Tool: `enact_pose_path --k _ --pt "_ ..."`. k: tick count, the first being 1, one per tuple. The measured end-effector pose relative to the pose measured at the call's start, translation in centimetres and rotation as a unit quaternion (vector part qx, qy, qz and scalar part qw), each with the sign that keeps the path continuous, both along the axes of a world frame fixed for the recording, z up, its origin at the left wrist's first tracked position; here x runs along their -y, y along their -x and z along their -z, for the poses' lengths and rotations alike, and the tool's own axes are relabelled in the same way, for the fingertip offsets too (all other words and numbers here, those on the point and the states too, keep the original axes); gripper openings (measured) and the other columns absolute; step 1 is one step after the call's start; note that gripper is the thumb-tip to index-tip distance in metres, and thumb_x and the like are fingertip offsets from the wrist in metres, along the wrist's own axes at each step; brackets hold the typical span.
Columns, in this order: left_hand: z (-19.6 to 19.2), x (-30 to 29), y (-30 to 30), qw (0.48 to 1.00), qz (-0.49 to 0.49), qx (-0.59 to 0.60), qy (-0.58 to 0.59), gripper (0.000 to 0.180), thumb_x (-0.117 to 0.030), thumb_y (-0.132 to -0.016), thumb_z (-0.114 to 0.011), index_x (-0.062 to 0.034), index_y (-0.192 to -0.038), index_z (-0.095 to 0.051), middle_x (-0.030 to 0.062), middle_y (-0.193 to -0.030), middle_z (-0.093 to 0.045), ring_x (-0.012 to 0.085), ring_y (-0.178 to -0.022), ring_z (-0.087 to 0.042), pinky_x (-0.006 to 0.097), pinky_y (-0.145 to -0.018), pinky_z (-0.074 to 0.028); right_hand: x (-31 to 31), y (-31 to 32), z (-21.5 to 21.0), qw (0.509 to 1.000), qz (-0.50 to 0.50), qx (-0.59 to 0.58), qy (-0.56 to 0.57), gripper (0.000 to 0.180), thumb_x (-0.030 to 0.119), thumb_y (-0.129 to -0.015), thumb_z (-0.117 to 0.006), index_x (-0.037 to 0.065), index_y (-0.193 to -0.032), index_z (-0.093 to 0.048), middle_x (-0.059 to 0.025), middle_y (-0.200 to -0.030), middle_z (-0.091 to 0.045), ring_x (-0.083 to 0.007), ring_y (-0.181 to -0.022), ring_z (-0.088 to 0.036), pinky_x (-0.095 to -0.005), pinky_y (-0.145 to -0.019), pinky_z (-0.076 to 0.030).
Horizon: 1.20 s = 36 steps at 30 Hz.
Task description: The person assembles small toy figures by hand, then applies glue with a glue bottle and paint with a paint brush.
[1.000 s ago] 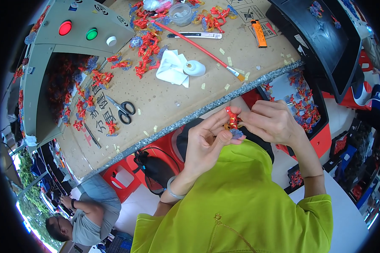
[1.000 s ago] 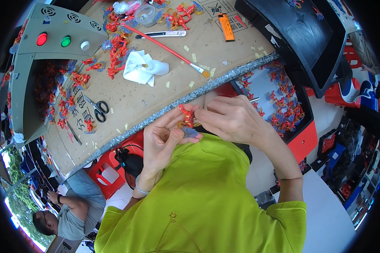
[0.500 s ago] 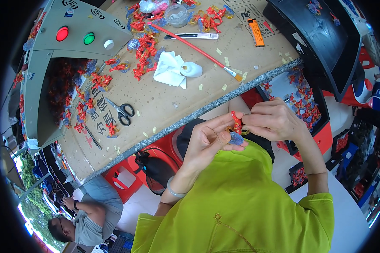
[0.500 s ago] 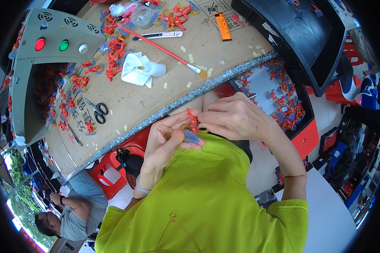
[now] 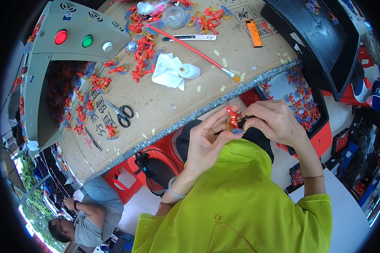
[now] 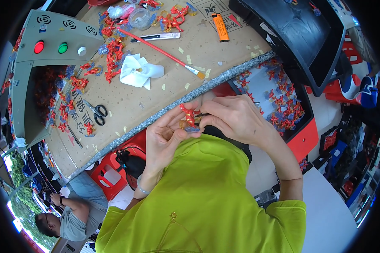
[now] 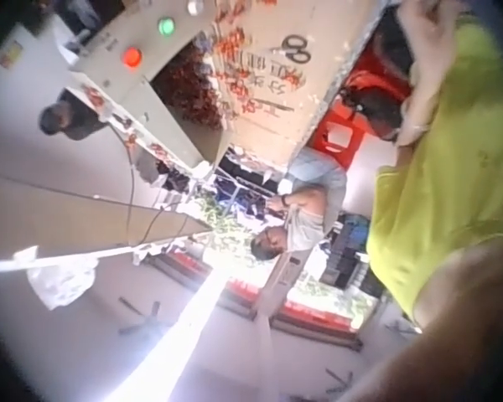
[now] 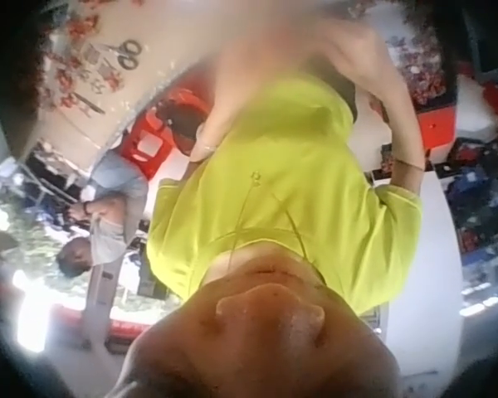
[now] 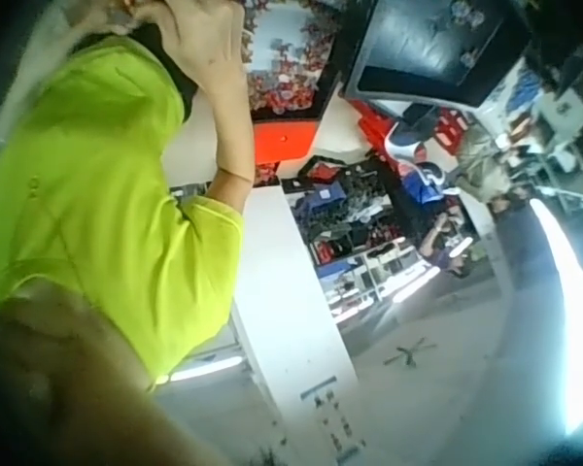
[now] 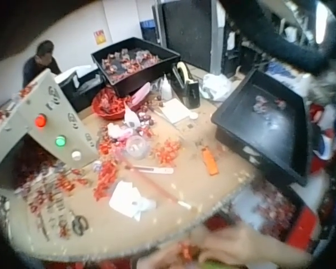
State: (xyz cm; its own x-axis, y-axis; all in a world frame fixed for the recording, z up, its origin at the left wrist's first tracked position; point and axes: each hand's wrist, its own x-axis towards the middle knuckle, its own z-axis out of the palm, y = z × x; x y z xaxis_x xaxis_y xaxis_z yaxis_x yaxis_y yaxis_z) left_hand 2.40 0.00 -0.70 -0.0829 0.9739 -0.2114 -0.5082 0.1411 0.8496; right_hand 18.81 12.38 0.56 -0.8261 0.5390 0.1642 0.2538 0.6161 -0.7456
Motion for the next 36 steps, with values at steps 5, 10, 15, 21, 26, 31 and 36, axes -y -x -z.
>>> enact_pose_path --k 5,10,15,21,26,31,36 --pt "-0.3 0.0 -0.1 1.000 -0.002 0.024 -0.006 0.050 0.000 -0.088 -0.056 0.0082 -0.134 -0.036 0.0161 -0.133 -0.047 0.0211 -0.105 -0.058 0.035 -0.087 -0.054 0.2 0.3 0.0 0.999 0.004 -0.011 -0.050 0.018 0.021 -0.074 -0.071 0.006 -0.078 -0.061 -0.0065 -0.060 -0.052 -0.0243 -0.052 -0.054 -0.0354 -0.044 -0.041" --pt "-0.6 -0.1 -0.3 0.999 0.000 0.031 -0.010 0.050 0.001 -0.089 -0.056 0.0081 -0.134 -0.035 0.0166 -0.133 -0.046 0.0218 -0.105 -0.058 0.037 -0.087 -0.054 0.4 0.7 -0.1 0.997 -0.007 -0.024 -0.072 0.012 0.016 -0.071 -0.070 0.009 -0.075 -0.062 -0.0041 -0.059 -0.051 -0.0205 -0.052 -0.054 -0.0329 -0.042 -0.040" --pt "-0.5 0.1 -0.3 1.000 -0.004 0.029 -0.009 0.050 0.001 -0.089 -0.055 0.0079 -0.134 -0.035 0.0170 -0.133 -0.046 0.0223 -0.105 -0.058 0.037 -0.087 -0.054 0.6 0.8 -0.7 0.996 -0.016 -0.006 -0.088 0.010 0.012 -0.069 -0.070 0.011 -0.074 -0.061 -0.0026 -0.058 -0.050 -0.0193 -0.053 -0.054 -0.0318 -0.042 -0.040" --pt "-0.6 0.1 -0.2 1.000 -0.008 0.013 -0.014 0.046 -0.001 -0.091 -0.053 0.0062 -0.133 -0.037 0.0217 -0.133 -0.044 0.0290 -0.114 -0.054 0.040 -0.085 -0.056 0.8 1.1 -0.7 0.995 0.001 -0.009 -0.096 0.011 0.012 -0.069 -0.070 0.010 -0.074 -0.060 -0.0021 -0.058 -0.049 -0.0193 -0.053 -0.054 -0.0324 -0.042 -0.040" --pt "-0.7 0.1 -0.2 1.000 -0.011 0.005 -0.013 0.046 -0.002 -0.091 -0.053 0.0059 -0.133 -0.038 0.0219 -0.133 -0.045 0.0291 -0.114 -0.053 0.040 -0.085 -0.056 0.8 1.1 -0.8 0.995 -0.003 0.001 -0.102 0.010 0.012 -0.070 -0.069 0.011 -0.074 -0.060 -0.0023 -0.058 -0.050 -0.0193 -0.052 -0.055 -0.0323 -0.042 -0.039" --pt "-1.2 0.1 -0.3 0.999 -0.011 0.032 0.011 0.050 0.000 -0.089 -0.056 0.0088 -0.134 -0.035 0.0175 -0.132 -0.047 0.0209 -0.103 -0.058 0.036 -0.086 -0.055 0.5 0.8 -0.6 0.996 -0.027 0.003 -0.084 0.006 0.012 -0.071 -0.068 0.011 -0.073 -0.062 -0.0020 -0.057 -0.051 -0.0195 -0.050 -0.054 -0.0317 -0.042 -0.038" --pt "-0.9 0.1 -0.2 1.000 -0.002 -0.001 0.001 0.047 -0.005 -0.090 -0.055 0.0063 -0.133 -0.038 0.0227 -0.132 -0.046 0.0290 -0.112 -0.055 0.040 -0.084 -0.057 0.6 1.0 -0.5 0.998 -0.022 -0.014 -0.051 0.006 0.011 -0.071 -0.068 0.011 -0.074 -0.063 -0.0032 -0.056 -0.050 -0.0210 -0.049 -0.053 -0.0321 -0.042 -0.038"
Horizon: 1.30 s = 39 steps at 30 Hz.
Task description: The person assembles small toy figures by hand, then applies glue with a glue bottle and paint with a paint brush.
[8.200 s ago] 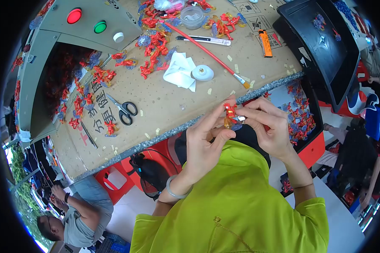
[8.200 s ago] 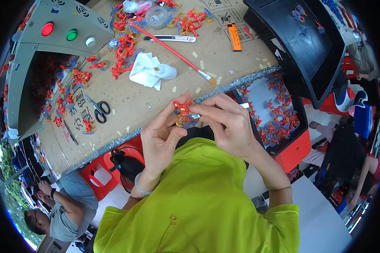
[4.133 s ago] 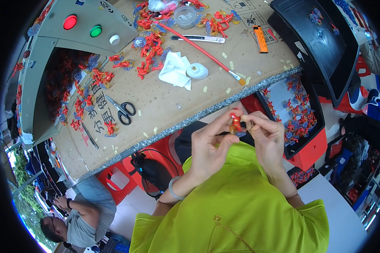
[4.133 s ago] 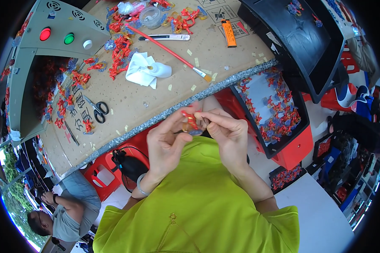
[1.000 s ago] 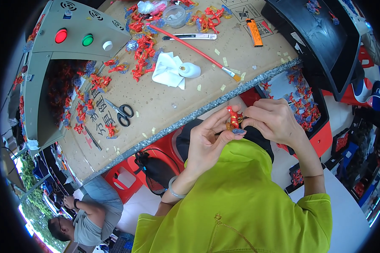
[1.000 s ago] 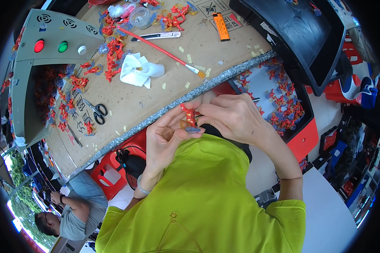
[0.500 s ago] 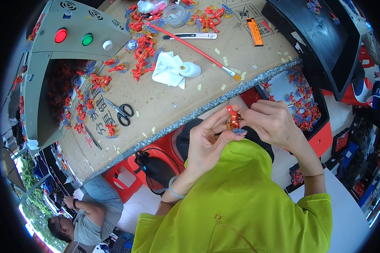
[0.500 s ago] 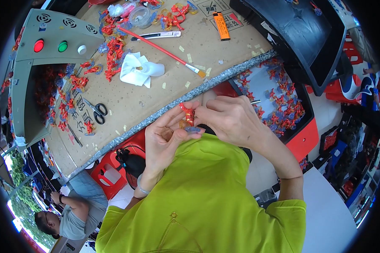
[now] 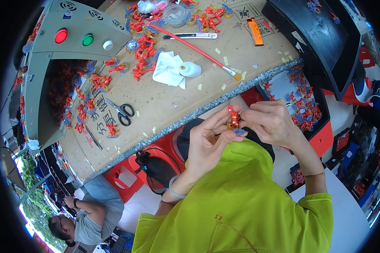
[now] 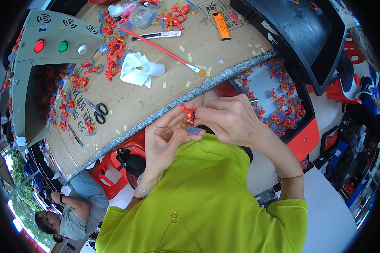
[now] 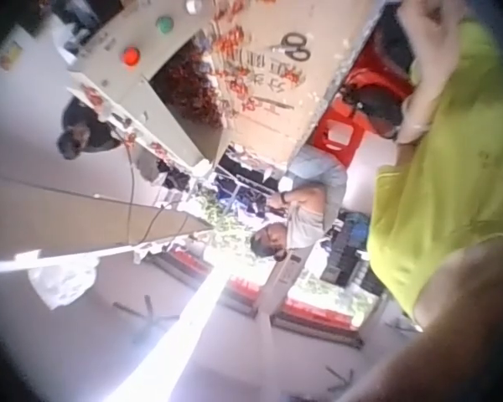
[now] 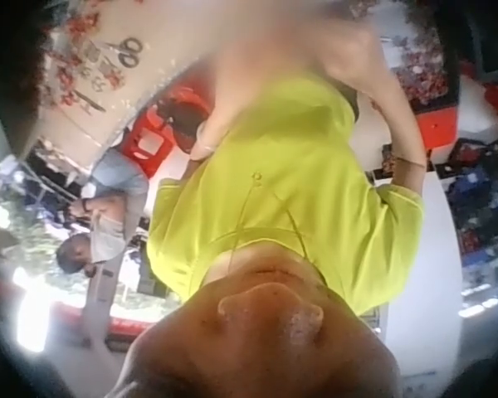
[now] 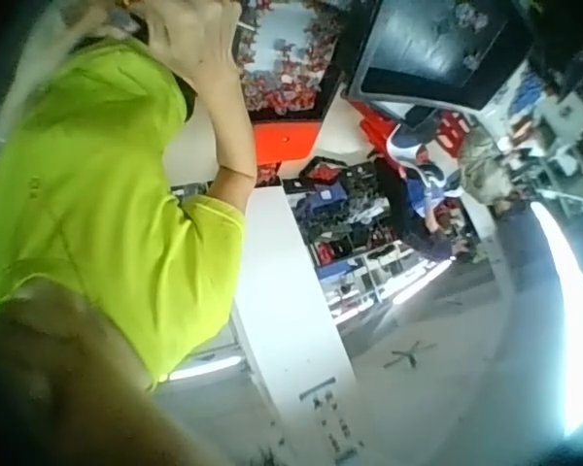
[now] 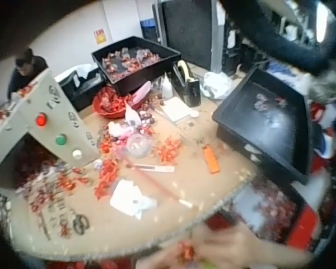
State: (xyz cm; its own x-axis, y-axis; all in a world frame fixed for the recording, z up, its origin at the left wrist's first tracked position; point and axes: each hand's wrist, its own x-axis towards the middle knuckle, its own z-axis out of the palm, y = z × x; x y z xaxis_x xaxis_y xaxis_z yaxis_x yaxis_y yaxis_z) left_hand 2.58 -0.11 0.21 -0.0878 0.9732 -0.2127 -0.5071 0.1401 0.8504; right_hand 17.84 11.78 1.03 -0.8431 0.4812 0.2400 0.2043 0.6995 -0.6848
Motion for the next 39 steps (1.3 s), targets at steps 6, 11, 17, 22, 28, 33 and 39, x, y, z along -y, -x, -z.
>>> enact_pose_path --k 6,11,17,22,28,33,39 --pt "-0.3 -0.1 -0.1 1.000 -0.004 0.007 0.000 0.049 -0.007 -0.090 -0.057 0.0072 -0.132 -0.038 0.0229 -0.132 -0.045 0.0288 -0.113 -0.054 0.040 -0.083 -0.057 0.4 -0.1 0.0 0.999 0.034 -0.014 0.002 0.009 0.008 -0.069 -0.070 0.010 -0.075 -0.063 -0.0046 -0.055 -0.049 -0.0224 -0.047 -0.052 -0.0331 -0.040 -0.037" --pt "-0.5 -0.2 -0.2 1.000 -0.007 -0.003 -0.004 0.049 -0.007 -0.089 -0.058 0.0077 -0.132 -0.038 0.0230 -0.131 -0.046 0.0293 -0.112 -0.055 0.039 -0.082 -0.058 0.5 -0.2 0.0 0.999 0.030 -0.008 -0.012 0.008 0.009 -0.069 -0.069 0.010 -0.074 -0.062 -0.0036 -0.054 -0.048 -0.0219 -0.046 -0.052 -0.0337 -0.039 -0.036" --pt "-0.9 -0.1 -0.2 1.000 0.001 0.019 0.017 0.049 -0.004 -0.089 -0.058 0.0090 -0.132 -0.038 0.0140 -0.129 -0.050 0.0196 -0.103 -0.059 0.033 -0.084 -0.056 0.5 -0.3 -0.1 1.000 0.016 0.001 -0.019 0.008 0.009 -0.068 -0.068 0.010 -0.073 -0.062 -0.0037 -0.054 -0.049 -0.0218 -0.046 -0.052 -0.0339 -0.039 -0.036" --pt "-0.9 -0.2 -0.1 1.000 0.000 -0.007 0.005 0.048 -0.006 -0.090 -0.057 0.0072 -0.132 -0.038 0.0229 -0.131 -0.046 0.0286 -0.110 -0.056 0.038 -0.081 -0.058 0.8 -0.2 -0.3 0.999 0.049 -0.010 0.004 0.008 0.009 -0.068 -0.068 0.009 -0.073 -0.062 -0.0048 -0.055 -0.051 -0.0223 -0.047 -0.053 -0.0335 -0.039 -0.037" --pt "-1.1 -0.3 -0.2 1.000 0.003 -0.013 0.011 0.047 -0.006 -0.090 -0.057 0.0073 -0.131 -0.039 0.0231 -0.131 -0.046 0.0285 -0.110 -0.056 0.038 -0.080 -0.058 0.6 -0.1 -0.4 0.999 0.043 0.001 -0.004 0.006 0.009 -0.069 -0.067 0.010 -0.073 -0.062 -0.0041 -0.054 -0.050 -0.0220 -0.047 -0.053 -0.0337 -0.039 -0.037" --pt "-1.0 -0.1 -0.3 1.000 -0.001 -0.007 0.012 0.046 -0.006 -0.090 -0.056 0.0075 -0.131 -0.040 0.0232 -0.131 -0.046 0.0284 -0.109 -0.057 0.037 -0.080 -0.059 0.6 -0.3 -0.1 1.000 0.024 -0.006 -0.011 0.005 0.009 -0.069 -0.066 0.011 -0.072 -0.062 -0.0028 -0.054 -0.049 -0.0213 -0.046 -0.053 -0.0339 -0.039 -0.036" --pt "-1.0 -0.3 -0.2 1.000 0.007 -0.017 0.010 0.045 -0.006 -0.090 -0.056 0.0074 -0.131 -0.040 0.0235 -0.131 -0.046 0.0291 -0.109 -0.057 0.037 -0.080 -0.058 0.8 -0.3 -0.1 0.998 0.056 -0.023 -0.003 0.007 0.009 -0.068 -0.068 0.011 -0.072 -0.062 -0.0026 -0.053 -0.049 -0.0209 -0.047 -0.053 -0.0336 -0.038 -0.036"
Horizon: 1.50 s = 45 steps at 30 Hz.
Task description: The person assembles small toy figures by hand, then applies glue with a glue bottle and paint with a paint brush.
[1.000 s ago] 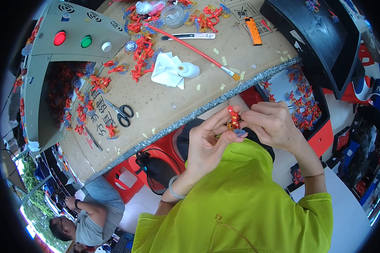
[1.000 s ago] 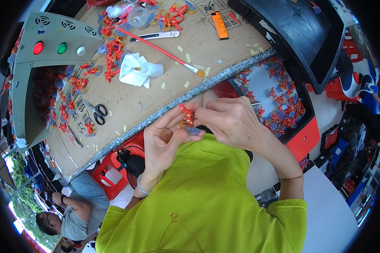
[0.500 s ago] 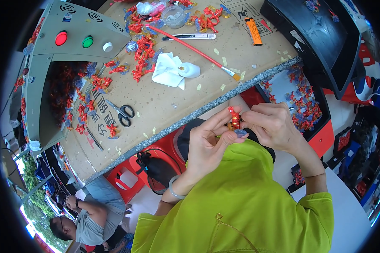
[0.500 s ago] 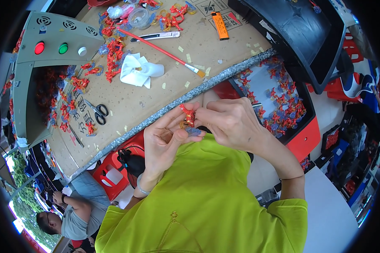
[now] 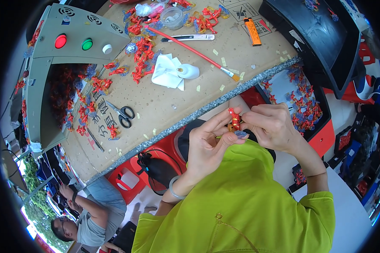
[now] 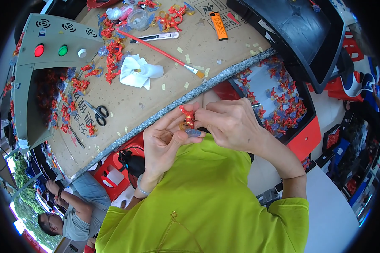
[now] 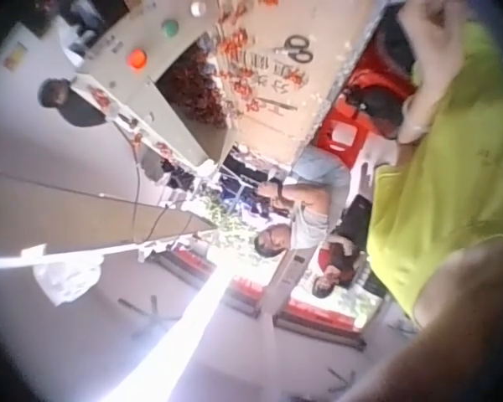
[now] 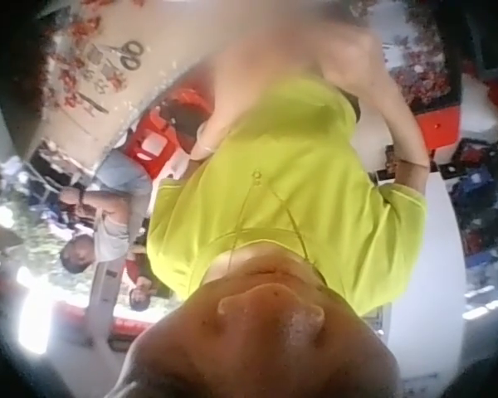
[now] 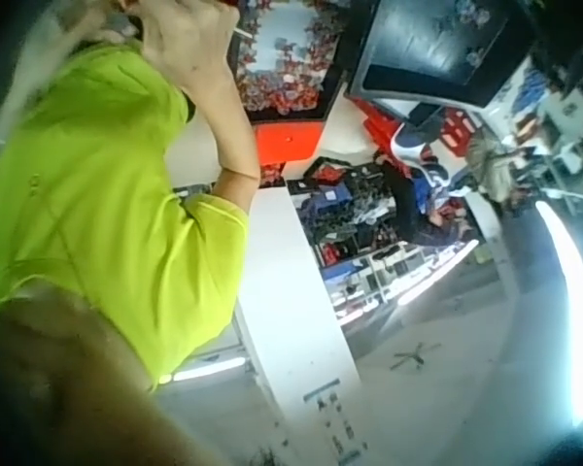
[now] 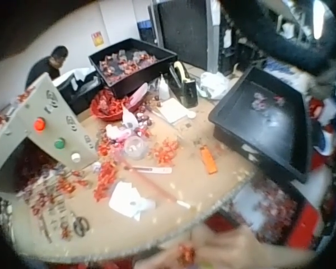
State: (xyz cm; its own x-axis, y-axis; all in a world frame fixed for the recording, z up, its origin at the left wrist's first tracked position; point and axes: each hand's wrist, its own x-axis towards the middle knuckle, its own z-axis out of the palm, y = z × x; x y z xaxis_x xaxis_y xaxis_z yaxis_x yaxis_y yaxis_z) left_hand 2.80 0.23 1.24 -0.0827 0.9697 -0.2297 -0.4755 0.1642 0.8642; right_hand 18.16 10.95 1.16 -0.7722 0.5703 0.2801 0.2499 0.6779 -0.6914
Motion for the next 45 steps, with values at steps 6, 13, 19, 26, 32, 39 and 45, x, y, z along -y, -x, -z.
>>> enact_pose_path --k 6,13,19,26,32,39,45 --pt "-0.08 -0.02 -0.08 1.000 -0.008 0.012 -0.002 0.046 0.003 -0.088 -0.055 0.0088 -0.131 -0.039 0.0155 -0.131 -0.049 0.0195 -0.103 -0.059 0.032 -0.083 -0.056 -0.11 -0.01 -0.11 1.000 -0.001 0.025 -0.004 0.008 0.009 -0.068 -0.068 0.011 -0.072 -0.061 -0.0024 -0.054 -0.049 -0.0206 -0.047 -0.053 -0.0335 -0.038 -0.036" --pt "0.03 0.17 -0.16 1.000 0.013 0.001 0.010 0.047 -0.009 -0.090 -0.057 0.0079 -0.130 -0.040 0.0236 -0.130 -0.047 0.0285 -0.107 -0.058 0.036 -0.079 -0.058 -0.13 -0.41 0.21 0.999 -0.030 0.016 -0.017 0.008 0.009 -0.067 -0.066 0.012 -0.070 -0.060 -0.0018 -0.054 -0.049 -0.0193 -0.047 -0.053 -0.0328 -0.039 -0.036" --pt "0.06 0.00 -0.17 1.000 0.006 0.002 -0.006 0.047 0.006 -0.087 -0.055 0.0074 -0.132 -0.039 0.0182 -0.132 -0.047 0.0212 -0.105 -0.059 0.032 -0.083 -0.056 0.09 -0.44 -0.32 1.000 -0.003 0.021 -0.002 0.008 0.008 -0.067 -0.067 0.012 -0.071 -0.061 -0.0019 -0.054 -0.049 -0.0199 -0.047 -0.053 -0.0327 -0.039 -0.036" --pt "0.00 0.02 -0.32 1.000 0.005 -0.002 0.004 0.049 0.006 -0.086 -0.057 0.0069 -0.132 -0.039 0.0186 -0.132 -0.047 0.0211 -0.104 -0.059 0.032 -0.083 -0.056 -0.02 -0.54 -0.37 0.999 -0.016 0.033 0.000 0.008 0.009 -0.068 -0.067 0.012 -0.073 -0.061 -0.0022 -0.054 -0.048 -0.0204 -0.047 -0.053 -0.0335 -0.039 -0.036" --pt "0.14 0.19 -0.39 1.000 0.013 -0.025 -0.008 0.047 -0.007 -0.090 -0.058 0.0090 -0.130 -0.040 0.0225 -0.129 -0.048 0.0268 -0.105 -0.059 0.035 -0.079 -0.058 0.24 -0.70 -0.11 1.000 -0.014 0.021 0.005 0.008 0.009 -0.068 -0.067 0.011 -0.073 -0.061 -0.0026 -0.054 -0.048 -0.0212 -0.047 -0.053 -0.0336 -0.039 -0.037" --pt "-0.04 0.11 -0.52 0.999 0.000 -0.029 -0.015 0.048 -0.008 -0.089 -0.058 0.0089 -0.130 -0.040 0.0224 -0.130 -0.047 0.0267 -0.104 -0.059 0.035 -0.079 -0.058 0.36 -0.64 -0.23 1.000 0.009 0.016 0.013 0.007 0.009 -0.069 -0.067 0.010 -0.073 -0.061 -0.0029 -0.054 -0.049 -0.0212 -0.047 -0.053 -0.0340 -0.039 -0.036" --pt "-0.04 0.31 -0.61 1.000 0.007 -0.010 -0.004 0.048 -0.007 -0.089 -0.059 0.0100 -0.129 -0.041 0.0238 -0.130 -0.047 0.0273 -0.105 -0.059 0.035 -0.078 -0.058 0.30 -0.95 -0.16 0.999 -0.022 0.030 0.002 0.009 0.007 -0.066 -0.065 0.012 -0.072 -0.060 -0.0025 -0.055 -0.050 -0.0209 -0.048 -0.054 -0.0334 -0.039 -0.037"
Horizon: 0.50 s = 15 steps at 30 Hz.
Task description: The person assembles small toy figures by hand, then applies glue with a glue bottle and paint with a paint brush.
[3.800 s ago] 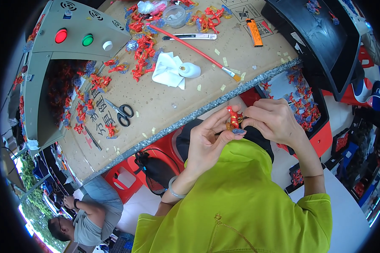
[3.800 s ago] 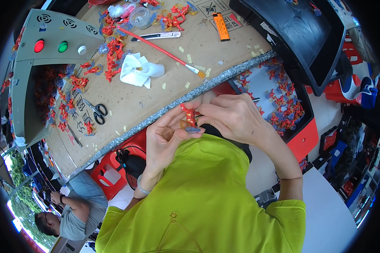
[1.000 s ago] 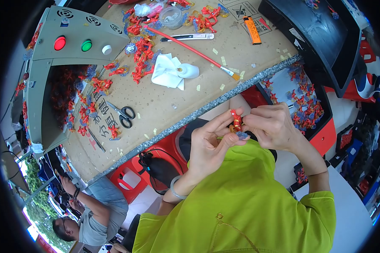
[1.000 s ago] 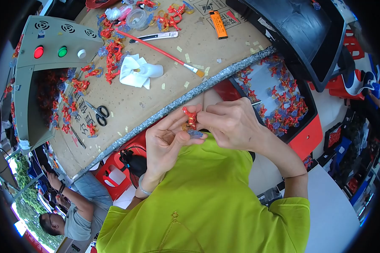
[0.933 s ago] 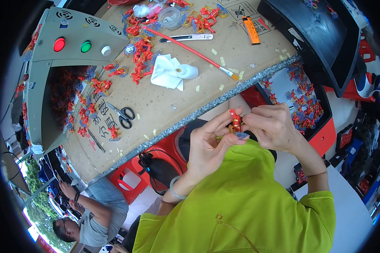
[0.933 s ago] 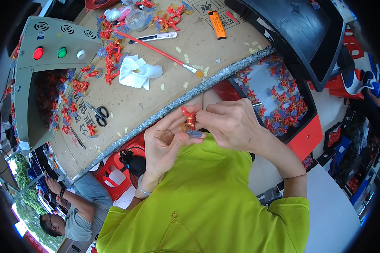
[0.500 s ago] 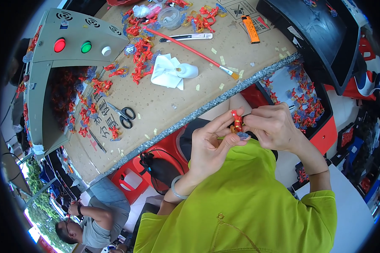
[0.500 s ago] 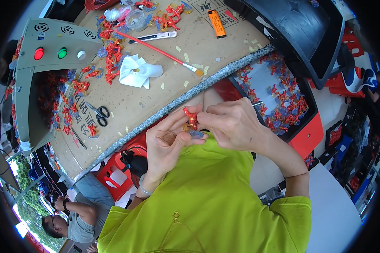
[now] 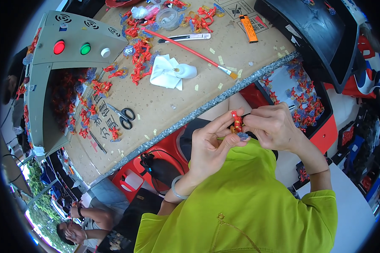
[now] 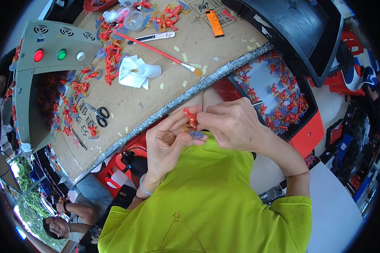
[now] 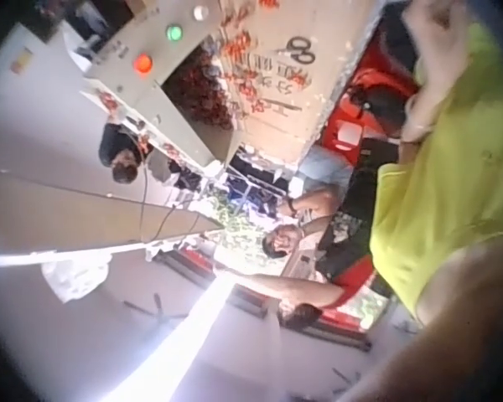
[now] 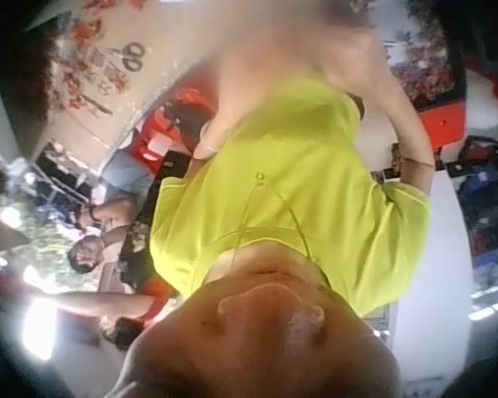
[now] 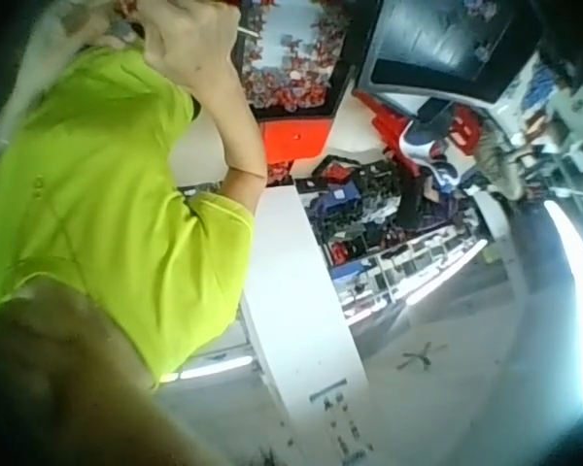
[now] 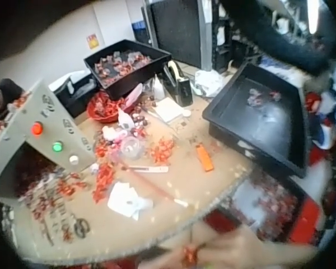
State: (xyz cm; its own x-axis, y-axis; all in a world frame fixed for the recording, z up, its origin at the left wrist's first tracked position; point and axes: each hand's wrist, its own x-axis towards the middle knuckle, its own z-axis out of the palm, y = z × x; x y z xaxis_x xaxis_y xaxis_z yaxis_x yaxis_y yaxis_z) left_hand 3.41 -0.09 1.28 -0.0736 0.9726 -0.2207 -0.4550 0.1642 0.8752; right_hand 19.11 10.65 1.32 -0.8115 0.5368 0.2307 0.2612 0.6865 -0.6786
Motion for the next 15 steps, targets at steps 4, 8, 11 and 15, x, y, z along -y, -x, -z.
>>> enact_pose_path --k 4,8,11,15 --pt "-0.20 0.12 0.12 1.000 0.014 0.022 0.015 0.046 -0.007 -0.089 -0.058 0.0108 -0.129 -0.041 0.0249 -0.130 -0.046 0.0284 -0.104 -0.060 0.035 -0.078 -0.058 -0.05 -0.03 -0.18 1.000 -0.017 -0.010 -0.005 0.010 0.006 -0.065 -0.064 0.012 -0.071 -0.059 -0.0017 -0.055 -0.050 -0.0194 -0.048 -0.055 -0.0327 -0.039 -0.038" --pt "-0.36 -0.09 -0.11 1.000 -0.005 0.026 0.008 0.047 -0.006 -0.089 -0.058 0.0108 -0.129 -0.041 0.0248 -0.130 -0.047 0.0283 -0.103 -0.060 0.035 -0.079 -0.058 0.10 -0.09 -0.16 1.000 -0.003 -0.006 -0.015 0.009 0.008 -0.066 -0.066 0.011 -0.070 -0.059 -0.0019 -0.054 -0.050 -0.0192 -0.047 -0.054 -0.0326 -0.039 -0.038" --pt "-0.12 -0.11 0.22 1.000 0.016 -0.021 -0.017 0.047 0.010 -0.085 -0.055 0.0071 -0.130 -0.042 0.0205 -0.133 -0.047 0.0226 -0.106 -0.059 0.031 -0.082 -0.056 0.28 0.02 -0.59 1.000 0.028 -0.006 -0.013 0.010 0.010 -0.068 -0.068 0.010 -0.070 -0.058 -0.0024 -0.054 -0.049 -0.0196 -0.047 -0.053 -0.0330 -0.039 -0.037" --pt "-0.21 -0.08 0.15 1.000 0.010 -0.013 -0.023 0.047 0.010 -0.085 -0.055 0.0063 -0.130 -0.043 0.0206 -0.132 -0.047 0.0227 -0.106 -0.059 0.031 -0.083 -0.056 0.37 -0.01 -0.66 0.999 0.033 -0.008 -0.014 0.011 0.012 -0.069 -0.069 0.010 -0.071 -0.058 -0.0026 -0.053 -0.048 -0.0198 -0.047 -0.053 -0.0335 -0.039 -0.037"
